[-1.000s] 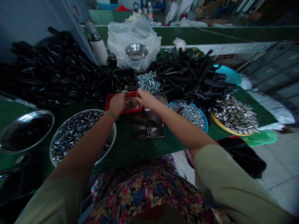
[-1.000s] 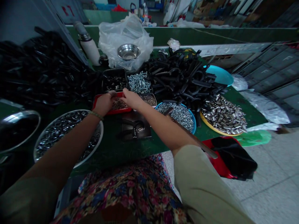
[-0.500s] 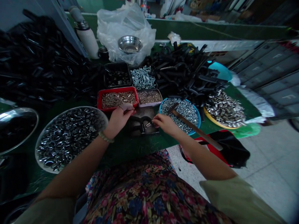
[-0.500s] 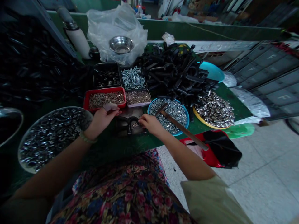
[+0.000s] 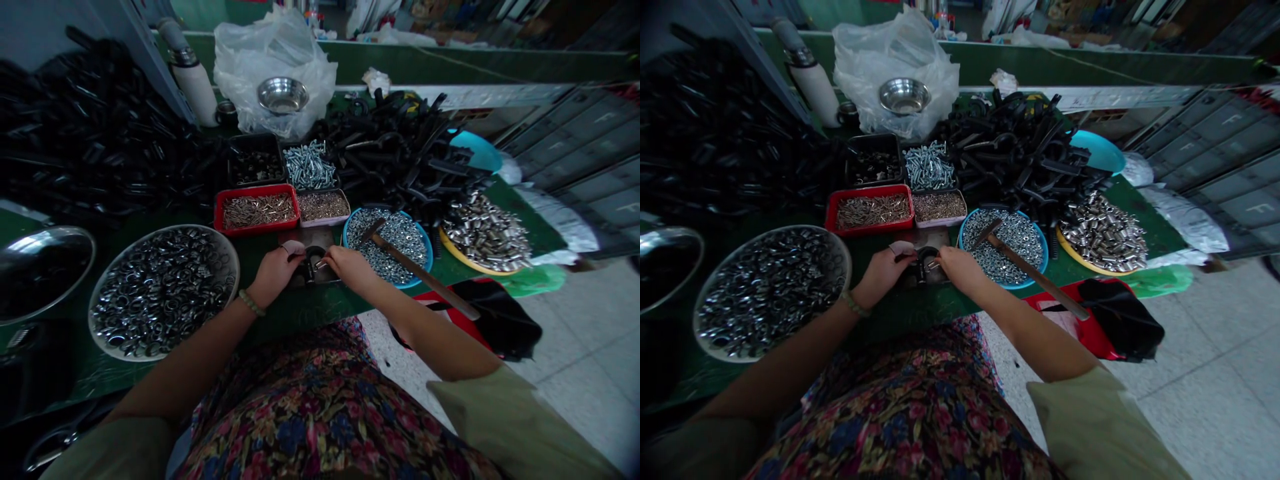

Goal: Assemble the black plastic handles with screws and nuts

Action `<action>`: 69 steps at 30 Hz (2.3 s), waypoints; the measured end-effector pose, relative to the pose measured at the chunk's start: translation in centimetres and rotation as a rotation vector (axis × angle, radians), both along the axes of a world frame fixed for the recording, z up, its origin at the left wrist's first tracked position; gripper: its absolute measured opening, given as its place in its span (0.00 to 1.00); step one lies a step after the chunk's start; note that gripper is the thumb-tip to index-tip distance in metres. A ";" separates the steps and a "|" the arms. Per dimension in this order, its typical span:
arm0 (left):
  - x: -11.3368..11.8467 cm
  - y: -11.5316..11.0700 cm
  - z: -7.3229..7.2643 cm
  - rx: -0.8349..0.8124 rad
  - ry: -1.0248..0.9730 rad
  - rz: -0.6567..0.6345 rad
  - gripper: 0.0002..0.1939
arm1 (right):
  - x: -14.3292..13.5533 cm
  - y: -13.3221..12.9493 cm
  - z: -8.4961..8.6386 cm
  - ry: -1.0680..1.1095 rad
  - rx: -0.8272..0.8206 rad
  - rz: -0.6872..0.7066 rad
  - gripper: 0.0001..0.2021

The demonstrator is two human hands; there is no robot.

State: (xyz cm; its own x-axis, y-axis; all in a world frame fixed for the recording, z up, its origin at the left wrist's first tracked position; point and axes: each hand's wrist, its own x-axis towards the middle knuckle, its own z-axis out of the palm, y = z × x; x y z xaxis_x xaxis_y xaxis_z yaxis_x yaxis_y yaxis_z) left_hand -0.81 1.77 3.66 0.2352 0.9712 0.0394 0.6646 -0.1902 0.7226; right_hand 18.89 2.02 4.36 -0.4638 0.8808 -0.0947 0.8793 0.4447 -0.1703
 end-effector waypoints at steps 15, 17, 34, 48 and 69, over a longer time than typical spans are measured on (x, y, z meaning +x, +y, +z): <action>0.2 -0.4 0.4 0.306 0.532 -0.250 0.10 | 10.3 1.4 0.4 -0.290 0.177 -0.374 0.15; -0.3 -0.7 0.4 0.336 0.523 -0.311 0.11 | 9.7 0.7 0.7 -0.207 0.133 -0.396 0.17; -1.4 -0.9 0.6 0.044 0.316 -0.317 0.24 | 2.6 -3.4 2.7 0.397 -0.009 -0.281 0.15; -1.7 4.2 3.4 -0.154 0.111 -0.351 0.17 | 0.9 -1.0 1.7 0.512 0.049 -0.354 0.14; -0.6 -1.8 -1.3 0.288 0.456 -0.182 0.25 | 3.3 -0.7 2.6 0.190 -0.012 -0.192 0.15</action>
